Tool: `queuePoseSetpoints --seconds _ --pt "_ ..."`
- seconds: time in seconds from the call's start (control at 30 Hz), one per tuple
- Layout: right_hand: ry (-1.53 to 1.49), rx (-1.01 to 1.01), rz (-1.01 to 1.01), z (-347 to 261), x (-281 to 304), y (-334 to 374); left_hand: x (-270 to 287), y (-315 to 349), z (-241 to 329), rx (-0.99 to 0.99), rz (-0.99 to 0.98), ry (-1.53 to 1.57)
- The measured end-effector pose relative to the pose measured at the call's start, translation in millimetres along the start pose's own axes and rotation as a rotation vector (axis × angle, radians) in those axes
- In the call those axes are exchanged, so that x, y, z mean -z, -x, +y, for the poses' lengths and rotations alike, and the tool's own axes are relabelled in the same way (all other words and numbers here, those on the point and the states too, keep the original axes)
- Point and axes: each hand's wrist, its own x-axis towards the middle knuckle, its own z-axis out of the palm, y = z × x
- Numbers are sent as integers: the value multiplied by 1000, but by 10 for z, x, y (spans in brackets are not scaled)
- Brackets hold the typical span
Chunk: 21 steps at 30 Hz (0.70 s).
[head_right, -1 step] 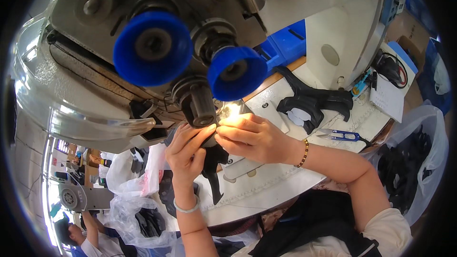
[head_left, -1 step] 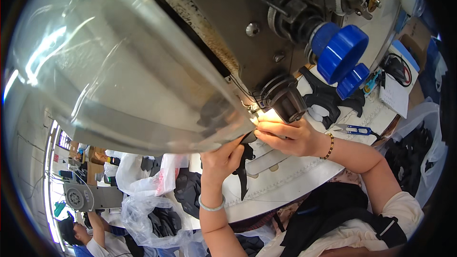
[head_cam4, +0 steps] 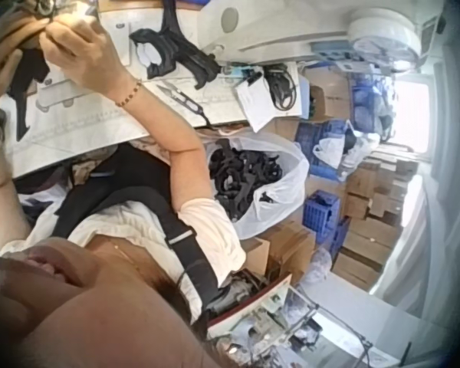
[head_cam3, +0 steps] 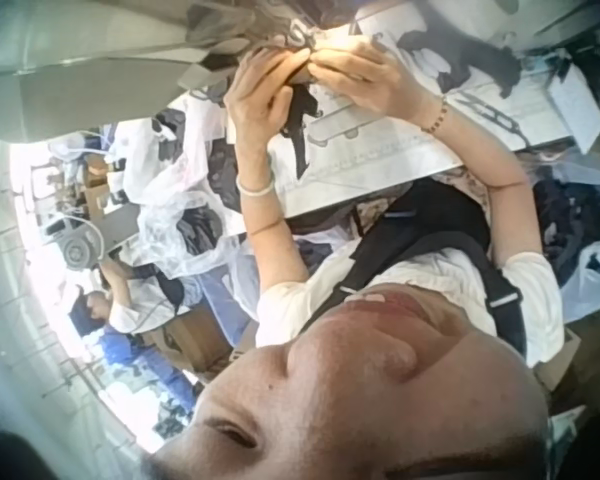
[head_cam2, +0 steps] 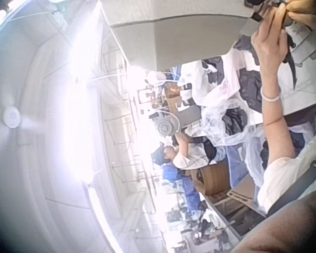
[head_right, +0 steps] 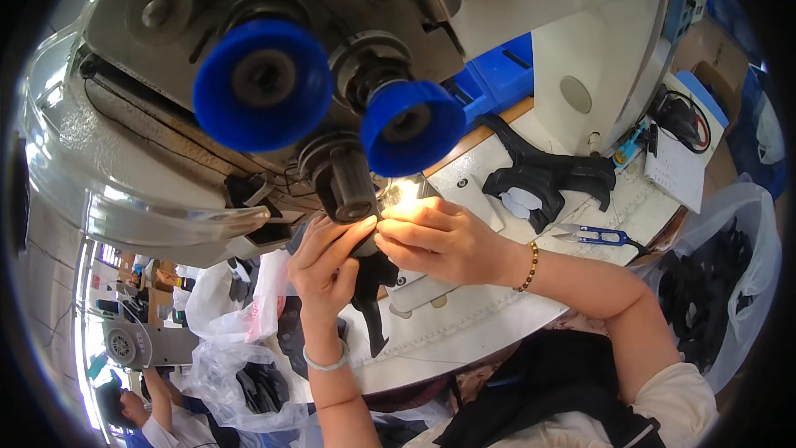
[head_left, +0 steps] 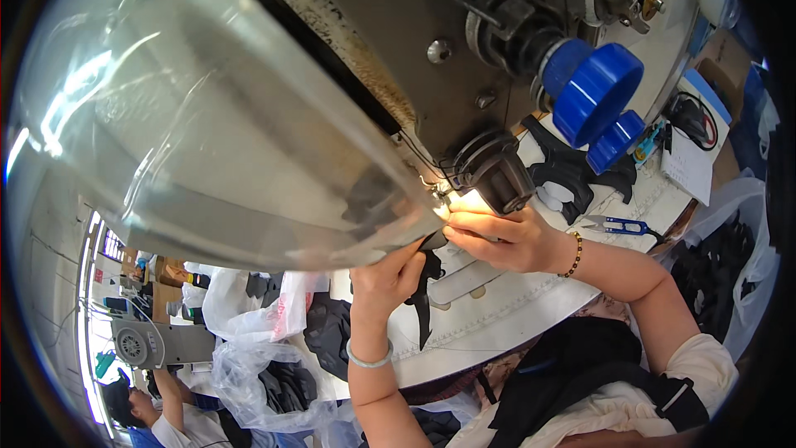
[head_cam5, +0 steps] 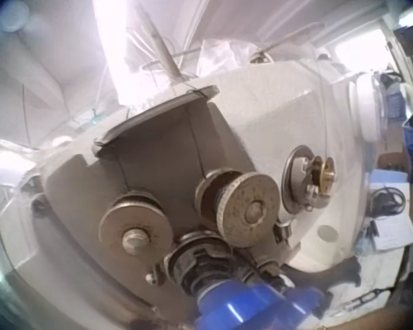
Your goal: The person aligns and feeds shoe components into an industrial sewing machine, stitching along the edges by hand. They then pick up additional fabric pieces, position them together, and sew them using the machine.
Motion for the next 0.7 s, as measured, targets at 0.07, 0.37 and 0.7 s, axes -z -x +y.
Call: queuePoseSetpoints --seconds 0.07,0.37,0.7 --pt "-3 9 -4 -3 -2 7 3 6 4 -2 -12 -19" --pt "12 -4 -3 -41 16 -27 35 14 -14 19 -45 -11" --pt "12 4 -20 -53 30 -22 56 -44 46 28 -56 35"
